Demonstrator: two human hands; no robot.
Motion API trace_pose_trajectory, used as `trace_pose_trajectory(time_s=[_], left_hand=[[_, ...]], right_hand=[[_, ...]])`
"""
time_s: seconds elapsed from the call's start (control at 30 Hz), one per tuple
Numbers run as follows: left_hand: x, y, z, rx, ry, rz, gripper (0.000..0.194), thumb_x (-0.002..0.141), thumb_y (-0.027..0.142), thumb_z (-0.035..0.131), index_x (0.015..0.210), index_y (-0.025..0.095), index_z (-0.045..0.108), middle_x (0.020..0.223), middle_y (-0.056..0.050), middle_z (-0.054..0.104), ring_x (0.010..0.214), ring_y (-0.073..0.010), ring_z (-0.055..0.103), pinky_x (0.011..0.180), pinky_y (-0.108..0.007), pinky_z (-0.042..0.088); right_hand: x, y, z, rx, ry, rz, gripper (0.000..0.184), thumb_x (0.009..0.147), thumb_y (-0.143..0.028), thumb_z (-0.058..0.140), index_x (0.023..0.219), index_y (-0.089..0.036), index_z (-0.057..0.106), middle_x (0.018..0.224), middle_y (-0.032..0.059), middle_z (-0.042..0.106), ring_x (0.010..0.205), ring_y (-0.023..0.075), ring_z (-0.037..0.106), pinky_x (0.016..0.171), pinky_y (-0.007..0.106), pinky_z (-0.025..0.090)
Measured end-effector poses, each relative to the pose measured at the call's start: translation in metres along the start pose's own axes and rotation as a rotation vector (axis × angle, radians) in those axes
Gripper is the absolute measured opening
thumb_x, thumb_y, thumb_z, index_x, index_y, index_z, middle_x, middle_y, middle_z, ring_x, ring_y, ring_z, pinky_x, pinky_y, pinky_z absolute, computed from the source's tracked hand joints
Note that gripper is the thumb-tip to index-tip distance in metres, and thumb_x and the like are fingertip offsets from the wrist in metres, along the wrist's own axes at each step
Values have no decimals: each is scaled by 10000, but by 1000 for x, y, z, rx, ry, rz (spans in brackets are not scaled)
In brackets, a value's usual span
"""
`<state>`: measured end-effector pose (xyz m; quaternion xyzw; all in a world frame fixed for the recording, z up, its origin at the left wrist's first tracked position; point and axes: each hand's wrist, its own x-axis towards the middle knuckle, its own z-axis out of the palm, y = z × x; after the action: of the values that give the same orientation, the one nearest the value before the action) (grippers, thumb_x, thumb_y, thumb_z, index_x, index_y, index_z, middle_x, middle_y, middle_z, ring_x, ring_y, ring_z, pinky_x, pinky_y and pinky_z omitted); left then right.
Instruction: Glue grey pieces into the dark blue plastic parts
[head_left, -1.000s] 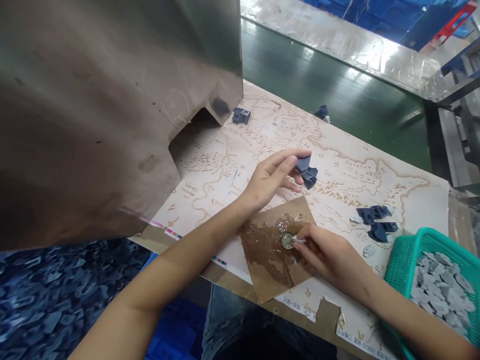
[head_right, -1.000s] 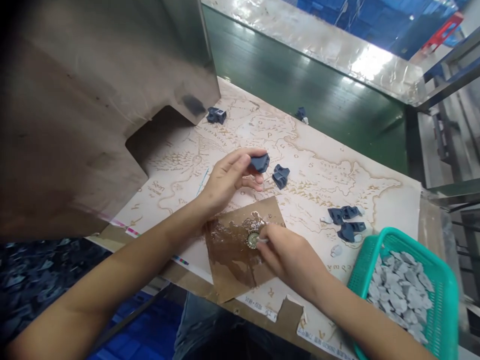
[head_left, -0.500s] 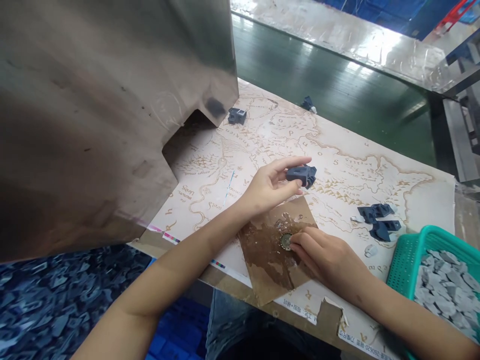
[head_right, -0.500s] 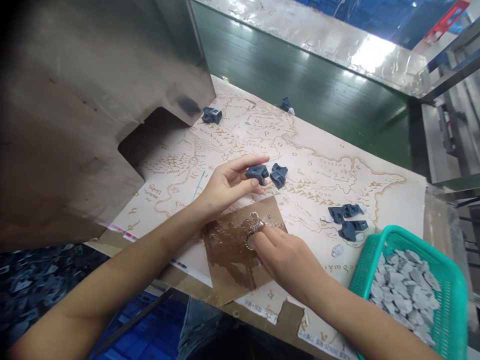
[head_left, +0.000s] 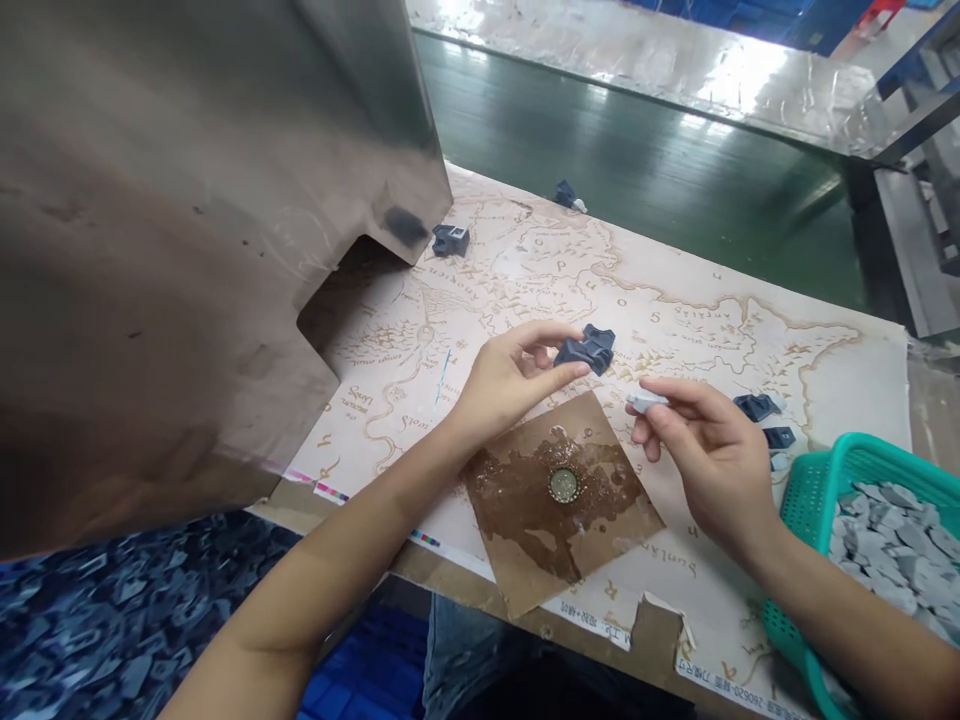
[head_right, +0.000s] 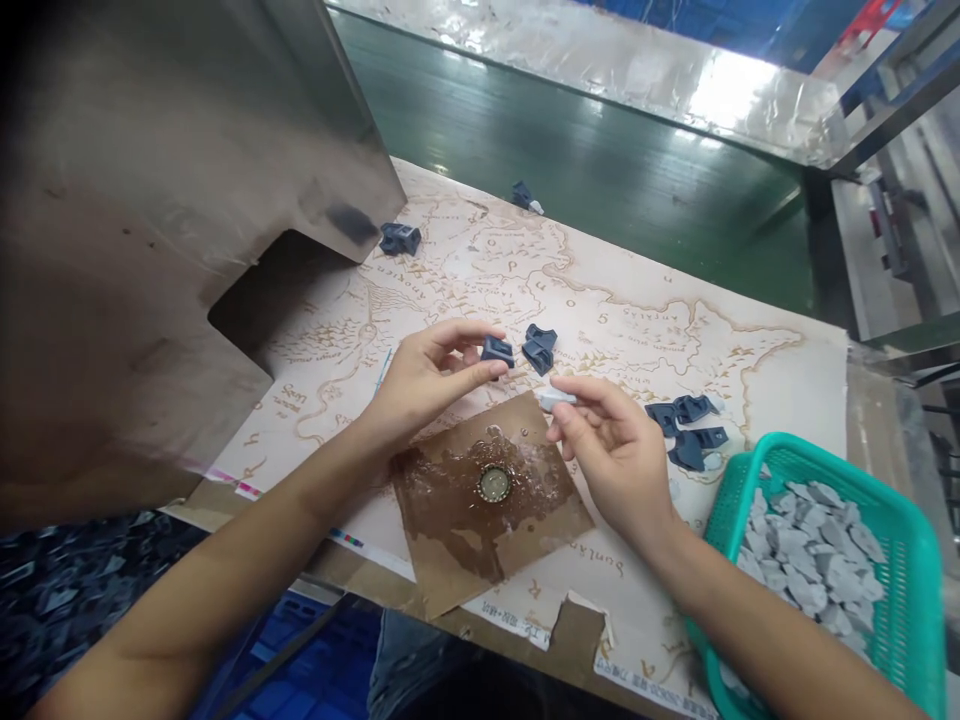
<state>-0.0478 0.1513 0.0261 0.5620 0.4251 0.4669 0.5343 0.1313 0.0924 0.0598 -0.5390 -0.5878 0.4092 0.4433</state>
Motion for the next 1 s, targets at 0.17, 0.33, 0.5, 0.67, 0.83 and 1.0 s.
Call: trace_pose_trajectory(time_s=[0.17,0.33,0.5,0.67,0.83,1.0], left_hand=[[1,-1,-3,-142,-7,-94,349,674,301,765,947,163,599,882,-33,684,769,-136,662,693,-243,542],[-4,1,1,-277,-194,-217,322,688,273,752,968,159,641,884,-49,707,801,-158,684,703,-252,552],[-5,-1,6,-361,-263,-258,322,669,279,773,942,154,656,907,-56,714,833,-171,692,709,-258,559],[-6,-3,5,-375,-307,-250,335,659,295,781,935,157,652,894,-54,718,831,-172,694,717,-265,565],[-7,-3,5,-372,-360,-221,295,674,283,765,916,166,641,858,-39,715,800,-153,692,695,-239,555],[-7,-3,5,-344,-375,-200,277,673,269,755,901,170,634,887,-44,706,776,-137,680,667,-219,549]], right_hand=[[4,2,1,93,42,95,158,771,-295,644,902,-208,626,584,-21,609,496,98,553,439,226,463],[2,1,1,38,70,32,133,790,-276,633,903,-208,619,633,-15,617,537,100,579,471,227,488],[-1,2,0,-55,81,-30,125,800,-258,616,913,-203,613,669,-12,628,536,93,584,506,237,517],[0,2,0,-93,88,-21,132,800,-268,611,912,-200,618,719,10,659,548,100,599,501,239,522],[-1,2,0,-116,49,-74,105,802,-239,592,898,-212,624,760,20,674,597,109,621,526,239,530],[-2,2,0,-129,44,-89,100,812,-238,581,899,-213,623,803,30,684,641,120,639,555,251,544]])
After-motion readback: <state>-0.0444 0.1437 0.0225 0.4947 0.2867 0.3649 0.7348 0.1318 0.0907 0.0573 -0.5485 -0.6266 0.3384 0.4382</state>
